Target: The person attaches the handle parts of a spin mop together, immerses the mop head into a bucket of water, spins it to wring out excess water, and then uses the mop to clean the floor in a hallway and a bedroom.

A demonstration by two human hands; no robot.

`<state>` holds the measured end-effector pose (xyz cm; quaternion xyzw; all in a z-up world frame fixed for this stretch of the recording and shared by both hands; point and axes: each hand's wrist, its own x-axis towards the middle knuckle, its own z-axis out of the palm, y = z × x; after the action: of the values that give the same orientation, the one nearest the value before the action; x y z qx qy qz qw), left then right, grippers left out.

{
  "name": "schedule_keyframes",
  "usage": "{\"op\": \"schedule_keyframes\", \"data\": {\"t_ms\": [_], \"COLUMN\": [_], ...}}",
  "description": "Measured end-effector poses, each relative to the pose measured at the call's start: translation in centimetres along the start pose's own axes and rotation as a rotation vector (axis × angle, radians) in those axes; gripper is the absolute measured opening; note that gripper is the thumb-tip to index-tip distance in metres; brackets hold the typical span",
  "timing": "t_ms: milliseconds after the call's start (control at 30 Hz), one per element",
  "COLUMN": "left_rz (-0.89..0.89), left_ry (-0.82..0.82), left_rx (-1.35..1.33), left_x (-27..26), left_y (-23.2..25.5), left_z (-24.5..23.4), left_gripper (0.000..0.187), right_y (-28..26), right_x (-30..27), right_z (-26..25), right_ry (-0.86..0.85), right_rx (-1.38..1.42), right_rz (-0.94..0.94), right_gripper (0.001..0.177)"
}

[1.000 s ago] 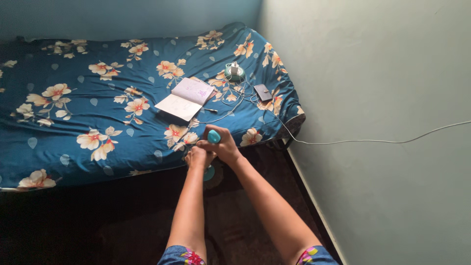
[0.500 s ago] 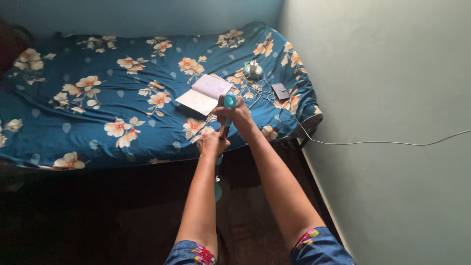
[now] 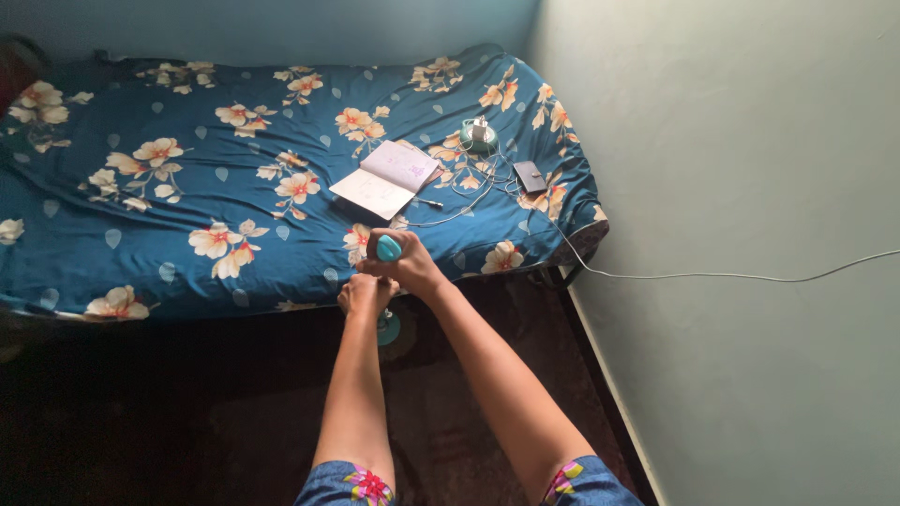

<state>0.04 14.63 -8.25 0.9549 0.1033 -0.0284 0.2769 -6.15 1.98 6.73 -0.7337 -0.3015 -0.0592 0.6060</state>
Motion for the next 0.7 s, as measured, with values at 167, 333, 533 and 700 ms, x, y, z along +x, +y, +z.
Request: {"op": "schedule_keyframes", "data": {"t_ms": [167,333,533,700], "left_rz": [0.034,0.110,0.090,0.069], "left_ry": [-0.006,-0.012,0.019,0.018], "left_rx": [-0.044,0.007,0.014,0.004], "left_x": [-1.2,-2.3,-2.6,-2.7], "left_y": [0.6,3.2,3.6,2.2], "left_z": [-0.9,-5.1,-8.3,-9.7], "left_gripper": [0.043,0.050,0.054,0.052], "right_y": [0.0,-0.3,-3.4,-1.9], "right_x": [1.1,4.4,7.2,8.1], "right_z": [-0.7,-1.7,-1.7,0.8], "right_ry": [-0.062,-0.013,0.099,0.082], "right_rx": [0.095,0.317,0.219,0.243], "right_rz": [-0.025,0.043,0.180,0.106], "right_gripper": [0.022,0.012,0.013,0.017]}}
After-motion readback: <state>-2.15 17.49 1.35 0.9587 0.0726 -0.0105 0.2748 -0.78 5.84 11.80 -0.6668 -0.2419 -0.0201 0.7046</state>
